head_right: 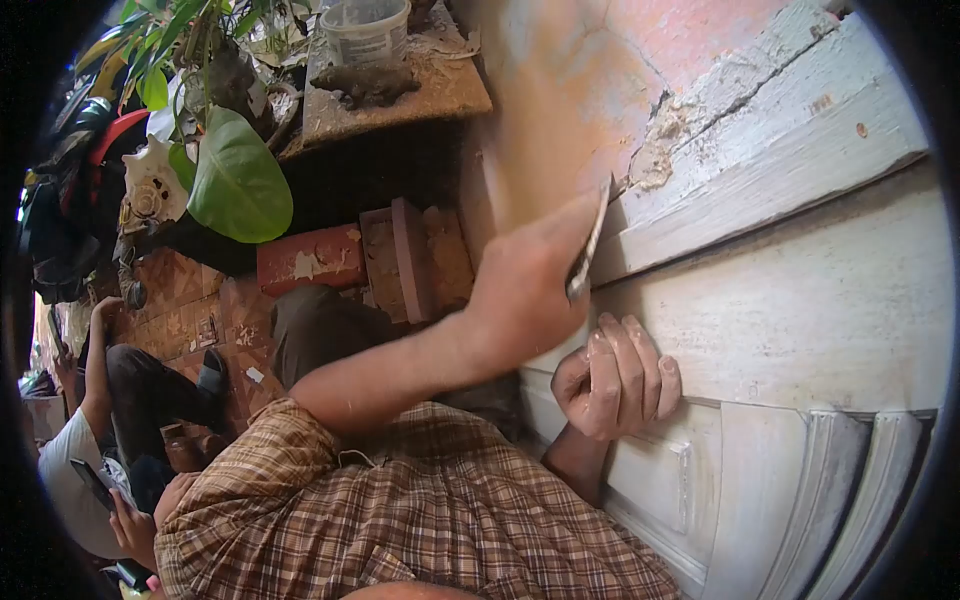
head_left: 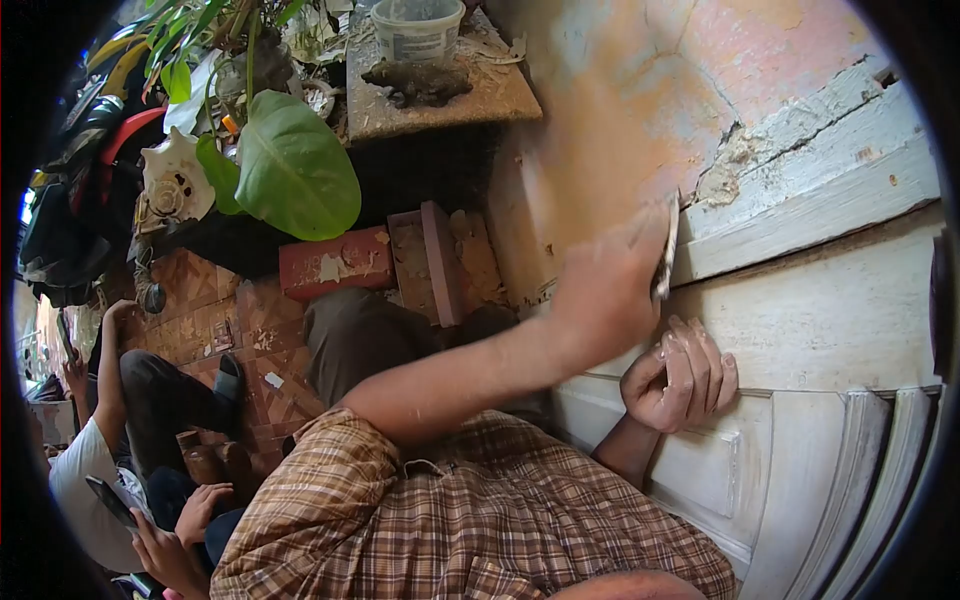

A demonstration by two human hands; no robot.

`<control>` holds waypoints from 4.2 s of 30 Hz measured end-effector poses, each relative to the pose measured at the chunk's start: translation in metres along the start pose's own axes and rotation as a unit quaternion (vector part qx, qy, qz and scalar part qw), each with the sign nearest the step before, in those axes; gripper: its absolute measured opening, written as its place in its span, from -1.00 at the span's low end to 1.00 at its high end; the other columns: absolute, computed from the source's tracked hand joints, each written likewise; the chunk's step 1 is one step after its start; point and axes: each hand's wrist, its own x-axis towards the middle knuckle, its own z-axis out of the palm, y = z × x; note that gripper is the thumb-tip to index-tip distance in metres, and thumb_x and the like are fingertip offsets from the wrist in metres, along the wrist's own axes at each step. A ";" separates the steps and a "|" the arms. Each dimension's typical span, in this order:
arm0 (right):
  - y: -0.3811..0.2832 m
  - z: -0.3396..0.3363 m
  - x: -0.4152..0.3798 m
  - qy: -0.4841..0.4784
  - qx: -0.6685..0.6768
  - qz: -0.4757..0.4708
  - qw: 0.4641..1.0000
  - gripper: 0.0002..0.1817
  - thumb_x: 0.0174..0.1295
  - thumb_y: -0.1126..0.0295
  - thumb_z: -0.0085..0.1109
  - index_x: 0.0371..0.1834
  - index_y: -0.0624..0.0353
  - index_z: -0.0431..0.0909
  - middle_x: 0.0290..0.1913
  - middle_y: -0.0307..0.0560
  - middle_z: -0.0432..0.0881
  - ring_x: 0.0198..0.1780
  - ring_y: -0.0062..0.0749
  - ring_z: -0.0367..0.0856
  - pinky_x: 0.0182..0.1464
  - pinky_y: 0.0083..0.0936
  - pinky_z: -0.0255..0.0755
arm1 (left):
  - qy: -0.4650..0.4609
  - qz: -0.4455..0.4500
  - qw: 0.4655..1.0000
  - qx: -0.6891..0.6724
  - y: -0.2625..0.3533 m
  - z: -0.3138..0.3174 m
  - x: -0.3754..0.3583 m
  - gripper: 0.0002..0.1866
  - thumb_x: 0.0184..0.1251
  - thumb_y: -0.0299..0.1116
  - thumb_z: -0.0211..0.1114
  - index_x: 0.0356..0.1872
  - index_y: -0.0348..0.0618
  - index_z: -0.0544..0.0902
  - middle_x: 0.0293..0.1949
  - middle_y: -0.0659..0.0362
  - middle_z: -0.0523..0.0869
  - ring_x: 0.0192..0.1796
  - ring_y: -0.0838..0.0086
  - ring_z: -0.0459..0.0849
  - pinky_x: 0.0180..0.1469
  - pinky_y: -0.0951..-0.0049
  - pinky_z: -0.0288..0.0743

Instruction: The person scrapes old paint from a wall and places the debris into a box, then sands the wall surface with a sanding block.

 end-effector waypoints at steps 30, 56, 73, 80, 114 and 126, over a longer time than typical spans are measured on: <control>-0.001 -0.001 -0.002 0.001 0.011 0.002 1.000 -0.95 0.33 0.42 0.02 -0.26 0.04 0.49 -0.32 -0.25 0.76 -0.17 -0.33 0.74 0.32 -0.33 0.23 | -0.015 -0.035 0.999 0.006 -0.014 -0.006 0.009 -0.53 -0.01 -0.56 0.23 0.05 -0.26 0.55 -0.21 -0.21 0.66 -0.11 -0.18 0.62 -0.08 -0.02 0.53; 0.000 0.000 -0.002 0.005 0.015 0.000 1.000 -0.95 0.32 0.46 0.02 -0.26 0.08 0.50 -0.34 -0.17 0.76 -0.20 -0.26 0.74 0.32 -0.29 0.23 | 0.038 0.070 0.993 0.085 -0.010 -0.007 0.037 -0.32 0.03 -0.56 0.24 0.31 -0.37 0.39 0.16 -0.20 0.58 0.05 -0.01 0.65 -0.02 0.16 0.59; -0.002 -0.001 -0.005 -0.007 0.010 0.004 1.000 -0.94 0.29 0.48 0.03 -0.24 0.06 0.49 -0.31 -0.21 0.76 -0.17 -0.29 0.74 0.30 -0.29 0.25 | 0.021 0.102 0.993 0.051 -0.014 -0.012 0.019 -0.36 0.06 -0.56 0.25 0.29 -0.30 0.45 0.20 -0.19 0.57 0.20 -0.01 0.59 0.18 0.18 0.53; -0.002 -0.002 -0.003 -0.014 0.005 0.005 1.000 -0.95 0.27 0.46 0.02 -0.25 0.06 0.48 -0.30 -0.22 0.76 -0.17 -0.30 0.74 0.29 -0.29 0.22 | 0.001 -0.028 0.978 -0.207 -0.050 -0.028 0.017 -0.49 0.31 -0.67 0.10 0.33 -0.36 0.44 0.29 -0.10 0.56 0.35 0.25 0.52 0.38 0.43 0.29; -0.003 -0.002 -0.001 -0.015 -0.010 0.009 1.000 -0.96 0.25 0.39 0.08 -0.26 -0.02 0.52 -0.25 -0.32 0.75 -0.13 -0.46 0.72 0.32 -0.38 0.19 | -0.024 -0.002 0.987 -0.156 -0.035 -0.041 0.038 -0.36 0.15 -0.70 0.06 0.36 -0.22 0.42 0.35 -0.25 0.39 0.38 -0.15 0.38 0.37 0.15 0.32; -0.003 -0.002 0.003 -0.016 -0.012 0.013 1.000 -0.96 0.28 0.39 0.07 -0.27 0.00 0.52 -0.30 -0.30 0.76 -0.19 -0.44 0.73 0.32 -0.39 0.18 | 0.070 0.117 0.989 -0.058 -0.022 0.001 0.016 -0.33 0.05 -0.73 0.14 0.33 -0.33 0.43 0.29 -0.19 0.49 0.35 -0.03 0.46 0.38 0.17 0.33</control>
